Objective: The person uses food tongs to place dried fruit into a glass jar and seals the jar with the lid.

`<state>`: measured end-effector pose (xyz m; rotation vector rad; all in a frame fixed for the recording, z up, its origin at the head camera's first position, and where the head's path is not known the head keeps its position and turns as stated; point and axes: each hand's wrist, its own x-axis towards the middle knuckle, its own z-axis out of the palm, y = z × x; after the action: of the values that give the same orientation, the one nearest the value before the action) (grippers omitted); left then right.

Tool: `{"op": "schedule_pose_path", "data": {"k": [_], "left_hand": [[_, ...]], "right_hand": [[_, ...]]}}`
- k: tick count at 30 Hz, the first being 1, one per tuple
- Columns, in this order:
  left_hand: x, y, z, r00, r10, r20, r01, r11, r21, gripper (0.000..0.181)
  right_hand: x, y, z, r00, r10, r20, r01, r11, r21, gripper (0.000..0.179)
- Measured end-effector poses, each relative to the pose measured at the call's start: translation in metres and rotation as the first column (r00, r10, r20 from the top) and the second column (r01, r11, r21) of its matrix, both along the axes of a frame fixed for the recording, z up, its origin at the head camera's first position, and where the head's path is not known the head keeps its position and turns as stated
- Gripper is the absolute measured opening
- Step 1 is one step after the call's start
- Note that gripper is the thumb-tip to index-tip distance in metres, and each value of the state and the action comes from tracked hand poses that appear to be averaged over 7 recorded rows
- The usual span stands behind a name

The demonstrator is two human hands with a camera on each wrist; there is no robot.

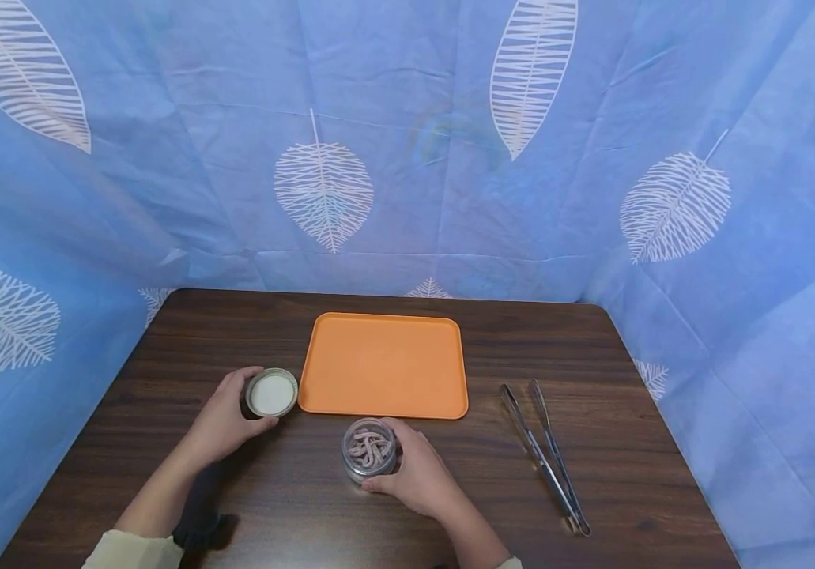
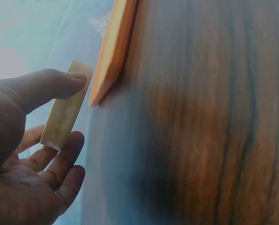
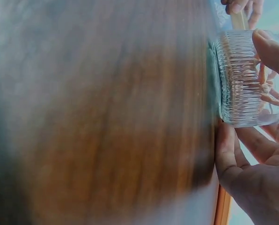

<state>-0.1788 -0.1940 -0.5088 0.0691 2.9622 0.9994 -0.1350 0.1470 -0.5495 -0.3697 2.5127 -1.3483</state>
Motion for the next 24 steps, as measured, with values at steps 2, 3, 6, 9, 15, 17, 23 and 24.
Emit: {"op": "schedule_pose_path", "data": {"k": [2,3,6,9,15,17,23,24], "left_hand": [[0.004,0.005,0.003,1.000,-0.005,-0.010,0.005,1.000,0.008,0.091],[0.005,0.007,0.004,1.000,-0.008,-0.014,0.008,1.000,0.014,0.091],[0.010,0.014,0.006,0.999,-0.023,-0.028,0.023,0.999,0.032,0.090],[0.015,0.021,0.007,0.998,-0.034,-0.052,0.037,0.998,0.047,0.090],[0.024,0.030,0.005,0.997,-0.057,-0.057,0.059,0.997,0.049,0.092],[0.026,0.034,0.006,0.997,-0.062,-0.044,0.065,0.996,0.054,0.093],[0.032,0.048,0.007,0.996,-0.079,-0.033,0.081,0.996,0.047,0.094],[0.033,0.050,0.008,0.996,-0.081,-0.031,0.082,0.996,0.044,0.093]], "right_hand": [[0.000,0.001,0.000,1.000,-0.005,0.005,0.005,1.000,0.006,0.099],[0.000,0.001,0.000,1.000,-0.006,0.006,0.006,1.000,0.003,0.099],[-0.001,0.002,-0.001,1.000,-0.014,0.000,0.014,1.000,-0.020,0.098],[-0.002,0.003,-0.002,0.999,-0.029,-0.016,0.028,0.999,-0.046,0.096],[-0.002,0.005,0.000,0.998,-0.061,-0.013,0.059,0.994,-0.087,0.094],[-0.002,0.006,0.001,0.997,-0.074,0.001,0.073,0.991,-0.109,0.094],[-0.002,0.008,0.003,0.995,-0.096,-0.034,0.093,0.991,-0.098,0.092],[-0.002,0.008,0.004,0.994,-0.097,-0.052,0.092,0.992,-0.084,0.091]]}}
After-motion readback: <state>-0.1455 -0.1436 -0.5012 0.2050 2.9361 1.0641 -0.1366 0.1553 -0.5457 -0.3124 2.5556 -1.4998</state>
